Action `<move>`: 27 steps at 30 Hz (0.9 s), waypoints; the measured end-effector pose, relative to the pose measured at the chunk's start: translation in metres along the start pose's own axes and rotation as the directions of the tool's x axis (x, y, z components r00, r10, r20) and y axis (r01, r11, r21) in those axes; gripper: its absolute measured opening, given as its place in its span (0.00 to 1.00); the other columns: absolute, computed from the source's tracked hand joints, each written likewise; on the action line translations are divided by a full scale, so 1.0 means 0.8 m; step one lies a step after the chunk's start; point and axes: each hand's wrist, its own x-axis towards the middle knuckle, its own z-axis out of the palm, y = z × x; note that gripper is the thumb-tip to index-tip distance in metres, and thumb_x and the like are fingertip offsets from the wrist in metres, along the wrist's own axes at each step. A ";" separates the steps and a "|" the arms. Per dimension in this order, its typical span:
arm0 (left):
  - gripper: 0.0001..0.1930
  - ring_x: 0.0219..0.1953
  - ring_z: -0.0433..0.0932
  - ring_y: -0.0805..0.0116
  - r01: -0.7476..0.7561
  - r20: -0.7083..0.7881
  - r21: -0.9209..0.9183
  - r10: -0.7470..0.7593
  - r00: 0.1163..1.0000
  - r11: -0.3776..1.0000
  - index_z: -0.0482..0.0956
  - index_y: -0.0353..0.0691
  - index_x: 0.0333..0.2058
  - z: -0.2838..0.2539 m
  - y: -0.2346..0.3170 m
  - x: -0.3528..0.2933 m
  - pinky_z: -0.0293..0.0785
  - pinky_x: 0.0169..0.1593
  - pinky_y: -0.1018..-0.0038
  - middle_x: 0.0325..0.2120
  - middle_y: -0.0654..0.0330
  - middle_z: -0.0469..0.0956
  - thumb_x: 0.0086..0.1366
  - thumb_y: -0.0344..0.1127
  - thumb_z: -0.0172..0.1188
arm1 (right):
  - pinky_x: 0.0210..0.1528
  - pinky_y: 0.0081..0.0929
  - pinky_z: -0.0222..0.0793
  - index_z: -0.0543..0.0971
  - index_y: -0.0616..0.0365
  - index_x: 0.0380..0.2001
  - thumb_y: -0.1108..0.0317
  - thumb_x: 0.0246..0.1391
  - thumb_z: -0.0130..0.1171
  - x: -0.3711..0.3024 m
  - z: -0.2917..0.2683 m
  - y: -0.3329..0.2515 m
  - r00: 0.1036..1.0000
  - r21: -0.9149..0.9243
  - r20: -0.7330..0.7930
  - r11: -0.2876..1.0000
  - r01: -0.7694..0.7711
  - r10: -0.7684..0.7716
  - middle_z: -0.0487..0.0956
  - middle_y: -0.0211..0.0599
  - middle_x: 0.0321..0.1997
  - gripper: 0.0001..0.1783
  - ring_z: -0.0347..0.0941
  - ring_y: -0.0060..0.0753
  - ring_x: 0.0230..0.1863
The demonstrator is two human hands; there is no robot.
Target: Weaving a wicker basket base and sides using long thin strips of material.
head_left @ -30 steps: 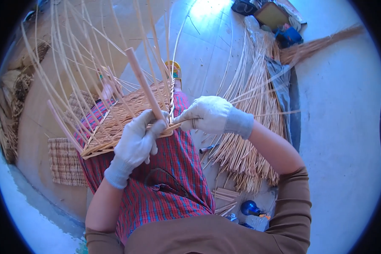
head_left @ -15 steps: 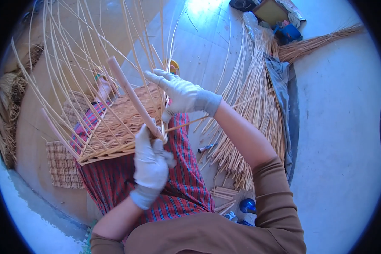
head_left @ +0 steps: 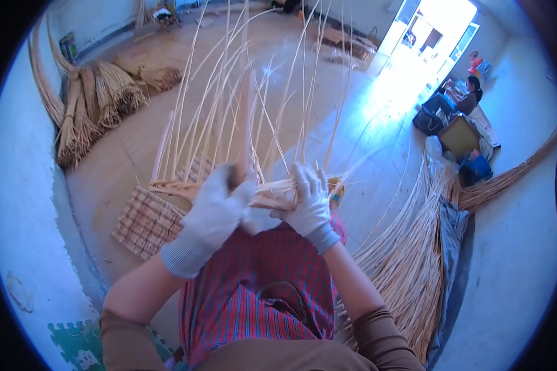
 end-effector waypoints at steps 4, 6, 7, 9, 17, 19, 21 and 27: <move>0.13 0.21 0.76 0.73 0.045 -0.027 -0.067 -0.047 0.999 0.997 0.68 0.33 0.51 -0.062 -0.037 -0.105 0.82 0.22 0.73 0.34 0.60 0.72 0.74 0.31 0.56 | 0.63 0.49 0.65 0.73 0.50 0.63 0.60 0.31 0.78 -0.046 0.036 -0.009 0.977 0.030 -0.130 0.985 0.173 -0.167 0.73 0.39 0.59 0.48 0.70 0.50 0.61; 0.11 0.28 0.78 0.75 0.047 -0.083 -0.144 -0.060 0.995 0.988 0.68 0.37 0.50 -0.070 -0.070 -0.156 0.87 0.25 0.71 0.36 0.61 0.71 0.73 0.26 0.56 | 0.57 0.46 0.68 0.78 0.48 0.56 0.64 0.35 0.75 -0.066 0.022 -0.043 0.979 0.029 -0.083 0.982 0.188 -0.186 0.75 0.37 0.57 0.38 0.72 0.48 0.57; 0.11 0.31 0.78 0.75 0.051 -0.096 -0.176 -0.069 0.993 0.983 0.68 0.38 0.50 -0.070 -0.081 -0.172 0.88 0.27 0.70 0.37 0.60 0.71 0.72 0.24 0.56 | 0.54 0.45 0.70 0.80 0.47 0.53 0.65 0.37 0.74 -0.075 0.012 -0.049 0.980 0.019 -0.040 0.981 0.194 -0.193 0.76 0.36 0.55 0.34 0.74 0.48 0.55; 0.12 0.32 0.78 0.76 0.021 -0.034 -0.226 -0.029 0.999 0.974 0.67 0.38 0.50 -0.072 -0.101 -0.195 0.89 0.30 0.70 0.40 0.60 0.71 0.71 0.21 0.56 | 0.44 0.40 0.72 0.84 0.46 0.48 0.66 0.40 0.70 -0.095 -0.003 -0.047 0.963 0.094 0.065 0.963 0.254 -0.260 0.79 0.28 0.50 0.26 0.77 0.39 0.46; 0.12 0.33 0.79 0.74 0.028 0.160 -0.033 -0.023 0.987 0.999 0.67 0.37 0.51 -0.098 -0.153 -0.089 0.89 0.40 0.68 0.39 0.60 0.70 0.72 0.21 0.54 | 0.38 0.39 0.72 0.83 0.44 0.43 0.67 0.45 0.66 -0.117 0.003 -0.028 0.986 -0.140 0.151 0.986 0.089 -0.067 0.80 0.24 0.45 0.18 0.79 0.36 0.41; 0.12 0.36 0.79 0.71 -0.010 0.179 -0.012 0.012 0.984 1.000 0.67 0.38 0.52 -0.120 -0.182 -0.028 0.88 0.40 0.68 0.39 0.61 0.70 0.73 0.23 0.55 | 0.41 0.42 0.73 0.82 0.46 0.41 0.70 0.43 0.67 -0.100 0.038 -0.021 0.985 -0.134 0.157 0.990 -0.052 0.073 0.80 0.29 0.43 0.17 0.79 0.42 0.43; 0.13 0.38 0.79 0.70 -0.082 0.204 0.161 0.048 0.978 0.984 0.66 0.39 0.53 -0.148 -0.195 0.035 0.88 0.41 0.68 0.40 0.61 0.70 0.73 0.24 0.55 | 0.44 0.41 0.75 0.80 0.47 0.40 0.69 0.45 0.67 -0.079 0.071 -0.012 0.977 -0.158 0.172 0.982 -0.098 0.126 0.79 0.30 0.43 0.16 0.79 0.42 0.44; 0.14 0.42 0.76 0.71 0.256 0.094 0.090 -0.264 0.960 0.963 0.66 0.42 0.53 -0.186 -0.221 0.125 0.90 0.44 0.65 0.41 0.64 0.68 0.73 0.22 0.53 | 0.44 0.41 0.75 0.77 0.49 0.39 0.66 0.44 0.68 -0.029 0.132 0.018 0.947 -0.173 0.263 0.975 -0.140 0.183 0.78 0.32 0.46 0.16 0.77 0.44 0.46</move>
